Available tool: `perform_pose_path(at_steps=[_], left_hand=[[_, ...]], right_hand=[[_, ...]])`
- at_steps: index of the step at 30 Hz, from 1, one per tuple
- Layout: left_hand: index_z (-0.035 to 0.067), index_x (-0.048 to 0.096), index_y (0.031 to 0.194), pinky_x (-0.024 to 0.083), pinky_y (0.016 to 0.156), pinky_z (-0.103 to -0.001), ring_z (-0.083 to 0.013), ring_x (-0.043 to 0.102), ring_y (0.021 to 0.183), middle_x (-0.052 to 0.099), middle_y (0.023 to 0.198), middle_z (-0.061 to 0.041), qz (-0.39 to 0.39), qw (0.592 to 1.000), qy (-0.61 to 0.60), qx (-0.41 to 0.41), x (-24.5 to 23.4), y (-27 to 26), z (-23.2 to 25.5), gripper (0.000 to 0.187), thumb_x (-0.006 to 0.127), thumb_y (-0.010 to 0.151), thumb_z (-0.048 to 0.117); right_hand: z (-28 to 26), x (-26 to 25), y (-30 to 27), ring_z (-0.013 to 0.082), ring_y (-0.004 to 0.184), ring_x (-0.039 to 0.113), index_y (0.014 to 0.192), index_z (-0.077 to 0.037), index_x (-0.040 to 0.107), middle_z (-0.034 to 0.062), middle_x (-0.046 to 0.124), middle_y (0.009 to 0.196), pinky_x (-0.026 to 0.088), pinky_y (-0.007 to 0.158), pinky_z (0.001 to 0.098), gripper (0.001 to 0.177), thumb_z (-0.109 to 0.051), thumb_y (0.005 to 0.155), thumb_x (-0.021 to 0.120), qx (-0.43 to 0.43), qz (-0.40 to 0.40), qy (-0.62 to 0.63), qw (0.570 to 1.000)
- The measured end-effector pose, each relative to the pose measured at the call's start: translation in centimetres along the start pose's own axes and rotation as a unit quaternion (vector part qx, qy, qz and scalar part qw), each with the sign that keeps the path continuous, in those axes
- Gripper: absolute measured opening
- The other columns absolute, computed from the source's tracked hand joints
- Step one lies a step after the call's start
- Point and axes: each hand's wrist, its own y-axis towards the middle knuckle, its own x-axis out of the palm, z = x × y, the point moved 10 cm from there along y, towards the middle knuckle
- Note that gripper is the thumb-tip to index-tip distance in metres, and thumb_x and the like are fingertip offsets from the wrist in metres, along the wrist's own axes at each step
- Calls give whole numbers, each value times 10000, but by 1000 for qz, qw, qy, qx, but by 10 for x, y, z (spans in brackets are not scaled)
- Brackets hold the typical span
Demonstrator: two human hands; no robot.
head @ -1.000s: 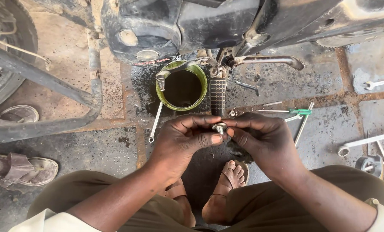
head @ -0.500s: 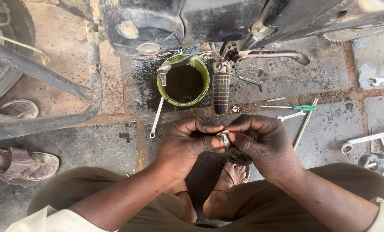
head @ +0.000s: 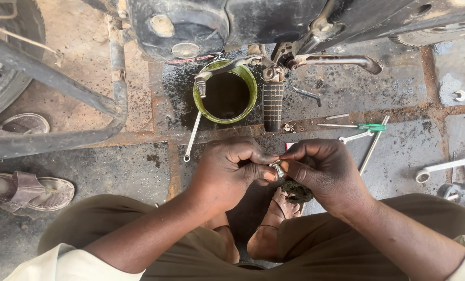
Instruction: The recorder is cleaning and applying sealant or grease to a motorcycle part near an oil drain bucket.
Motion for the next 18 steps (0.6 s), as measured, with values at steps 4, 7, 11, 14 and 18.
perform_pose_path(at_steps=[4,7,11,14,18], left_hand=[[-41,694,873,654,650,-237,-114,772,779,733,874,-76,-16,999,29,-4,2,-1,1,89,662,926,-105],[-40,694,839,648,642,-239,-112,768,754,718,880,-74,-24,997,38,-60,2,-4,-11,147,606,892,-145],[-27,722,862,629,609,-238,-102,750,709,722,837,-67,-41,995,56,-67,2,-2,0,138,631,878,-129],[-11,741,869,617,586,-238,-93,740,673,738,821,-60,-58,990,101,-82,1,0,-1,140,644,874,-111],[2,745,899,616,602,-236,-86,736,682,761,835,-55,-66,986,111,-106,0,3,-6,28,737,888,26]], right_hand=[[3,0,0,64,745,696,941,38,768,66,784,833,585,660,231,69,5,889,738,19,-16,-39,999],[10,0,0,58,721,686,946,38,768,68,778,814,576,626,226,81,-6,880,751,28,-35,-67,997],[10,6,-1,53,726,684,954,40,763,67,777,819,576,622,223,90,-5,878,747,24,-63,-56,996],[13,13,-1,49,741,690,950,47,756,65,782,833,583,632,222,80,-2,889,736,17,-92,-40,995],[12,11,5,53,706,664,969,39,738,63,764,830,559,596,226,74,2,907,721,13,-71,-64,995]])
